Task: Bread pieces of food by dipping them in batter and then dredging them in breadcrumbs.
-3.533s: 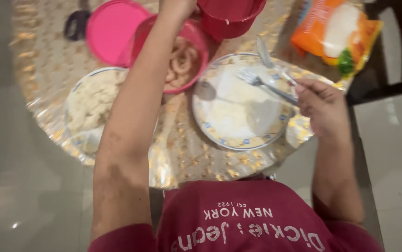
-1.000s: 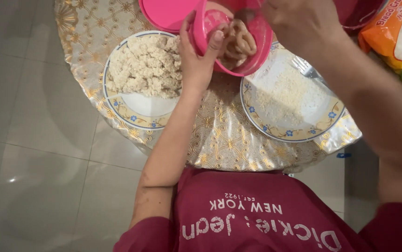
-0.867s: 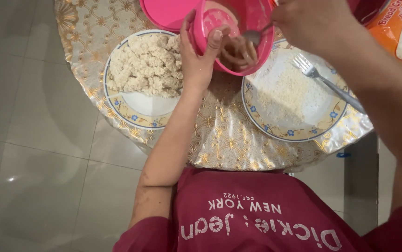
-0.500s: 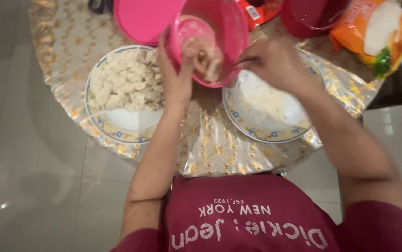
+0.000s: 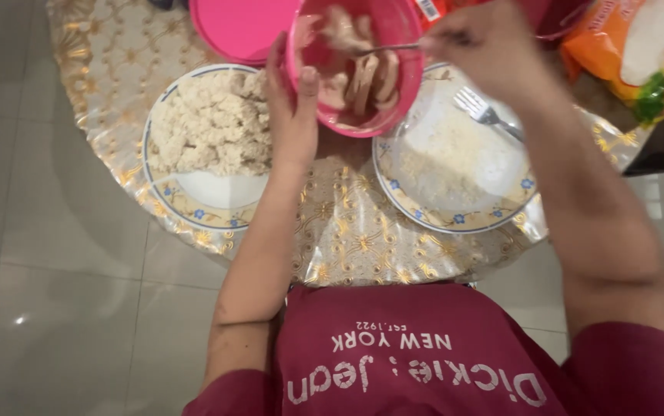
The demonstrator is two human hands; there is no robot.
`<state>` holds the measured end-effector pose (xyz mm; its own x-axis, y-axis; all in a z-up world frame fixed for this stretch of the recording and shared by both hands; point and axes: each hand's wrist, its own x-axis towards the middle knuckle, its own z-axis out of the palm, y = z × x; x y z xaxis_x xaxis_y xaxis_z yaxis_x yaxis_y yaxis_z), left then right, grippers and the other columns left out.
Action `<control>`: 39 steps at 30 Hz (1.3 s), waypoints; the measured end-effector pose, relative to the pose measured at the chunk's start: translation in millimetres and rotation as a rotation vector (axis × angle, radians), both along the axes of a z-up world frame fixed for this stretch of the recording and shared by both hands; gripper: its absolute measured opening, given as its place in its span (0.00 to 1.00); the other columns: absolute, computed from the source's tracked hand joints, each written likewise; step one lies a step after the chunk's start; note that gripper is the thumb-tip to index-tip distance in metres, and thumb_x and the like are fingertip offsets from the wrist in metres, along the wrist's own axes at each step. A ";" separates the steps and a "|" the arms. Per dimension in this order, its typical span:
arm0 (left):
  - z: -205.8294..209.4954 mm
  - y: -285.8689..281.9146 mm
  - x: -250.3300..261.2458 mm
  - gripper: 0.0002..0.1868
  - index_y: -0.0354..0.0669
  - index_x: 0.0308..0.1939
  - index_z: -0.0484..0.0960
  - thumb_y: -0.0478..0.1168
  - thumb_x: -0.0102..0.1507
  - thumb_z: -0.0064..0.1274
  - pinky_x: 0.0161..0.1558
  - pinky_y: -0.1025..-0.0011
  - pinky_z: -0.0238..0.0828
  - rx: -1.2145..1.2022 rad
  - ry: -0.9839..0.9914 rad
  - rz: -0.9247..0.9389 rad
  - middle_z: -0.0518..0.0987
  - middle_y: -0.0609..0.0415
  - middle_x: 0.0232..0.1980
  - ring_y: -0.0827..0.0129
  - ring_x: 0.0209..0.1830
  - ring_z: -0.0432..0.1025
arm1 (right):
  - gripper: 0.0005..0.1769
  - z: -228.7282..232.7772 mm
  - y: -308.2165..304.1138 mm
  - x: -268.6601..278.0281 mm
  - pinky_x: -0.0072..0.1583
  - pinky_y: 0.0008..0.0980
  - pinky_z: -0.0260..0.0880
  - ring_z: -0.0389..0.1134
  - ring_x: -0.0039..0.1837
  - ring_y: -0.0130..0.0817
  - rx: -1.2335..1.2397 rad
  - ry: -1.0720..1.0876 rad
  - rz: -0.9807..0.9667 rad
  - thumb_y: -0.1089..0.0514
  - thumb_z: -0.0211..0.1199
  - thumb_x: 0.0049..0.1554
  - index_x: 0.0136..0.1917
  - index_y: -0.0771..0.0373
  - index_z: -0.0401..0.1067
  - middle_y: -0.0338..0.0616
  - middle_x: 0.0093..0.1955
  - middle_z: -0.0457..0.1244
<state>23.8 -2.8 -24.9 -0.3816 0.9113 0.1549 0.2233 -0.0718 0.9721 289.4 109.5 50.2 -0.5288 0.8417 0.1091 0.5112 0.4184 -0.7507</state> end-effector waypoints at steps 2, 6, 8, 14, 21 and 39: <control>-5.2 0.6 -2.8 0.50 0.41 0.82 0.53 0.73 0.69 0.36 0.78 0.53 0.54 0.062 0.011 0.006 0.57 0.37 0.80 0.47 0.81 0.56 | 0.08 15.0 0.0 3.2 0.45 0.28 0.68 0.68 0.43 0.23 -0.030 0.004 -0.014 0.57 0.69 0.66 0.56 0.62 0.79 0.42 0.44 0.70; -8.4 6.0 -3.2 0.44 0.38 0.79 0.59 0.69 0.73 0.41 0.80 0.58 0.59 0.221 -0.058 -0.042 0.70 0.38 0.76 0.52 0.79 0.65 | 0.09 48.5 -15.1 0.1 0.39 0.32 0.62 0.62 0.35 0.29 -0.001 -0.162 -0.049 0.55 0.68 0.63 0.52 0.62 0.78 0.47 0.35 0.65; -7.6 4.5 -3.3 0.43 0.38 0.79 0.59 0.68 0.73 0.41 0.80 0.58 0.58 0.204 -0.024 -0.019 0.69 0.38 0.76 0.52 0.79 0.64 | 0.09 61.2 -28.1 1.8 0.40 0.34 0.63 0.64 0.36 0.32 0.140 -0.234 -0.003 0.55 0.70 0.62 0.51 0.61 0.79 0.47 0.35 0.66; -3.4 2.6 -9.9 0.42 0.40 0.80 0.59 0.67 0.74 0.39 0.80 0.58 0.55 0.166 -0.003 -0.017 0.66 0.41 0.78 0.52 0.81 0.61 | 0.05 70.1 -52.7 0.3 0.45 0.39 0.67 0.69 0.42 0.39 0.793 -0.332 0.022 0.58 0.73 0.61 0.49 0.60 0.79 0.42 0.39 0.67; 21.7 -3.6 -11.7 0.37 0.43 0.77 0.66 0.64 0.74 0.41 0.77 0.59 0.60 0.133 0.097 -0.026 0.73 0.40 0.74 0.51 0.77 0.67 | 0.06 13.9 -26.5 -43.8 0.45 0.38 0.67 0.69 0.45 0.43 1.105 -0.220 -0.106 0.64 0.71 0.57 0.49 0.60 0.76 0.42 0.44 0.67; 17.0 10.5 -7.0 0.38 0.43 0.76 0.65 0.66 0.73 0.41 0.75 0.58 0.60 0.043 0.231 0.048 0.72 0.40 0.72 0.49 0.75 0.66 | 0.05 31.6 -5.1 -11.3 0.40 0.28 0.59 0.64 0.37 0.24 1.512 -0.727 0.061 0.60 0.64 0.51 0.41 0.49 0.74 0.29 0.36 0.63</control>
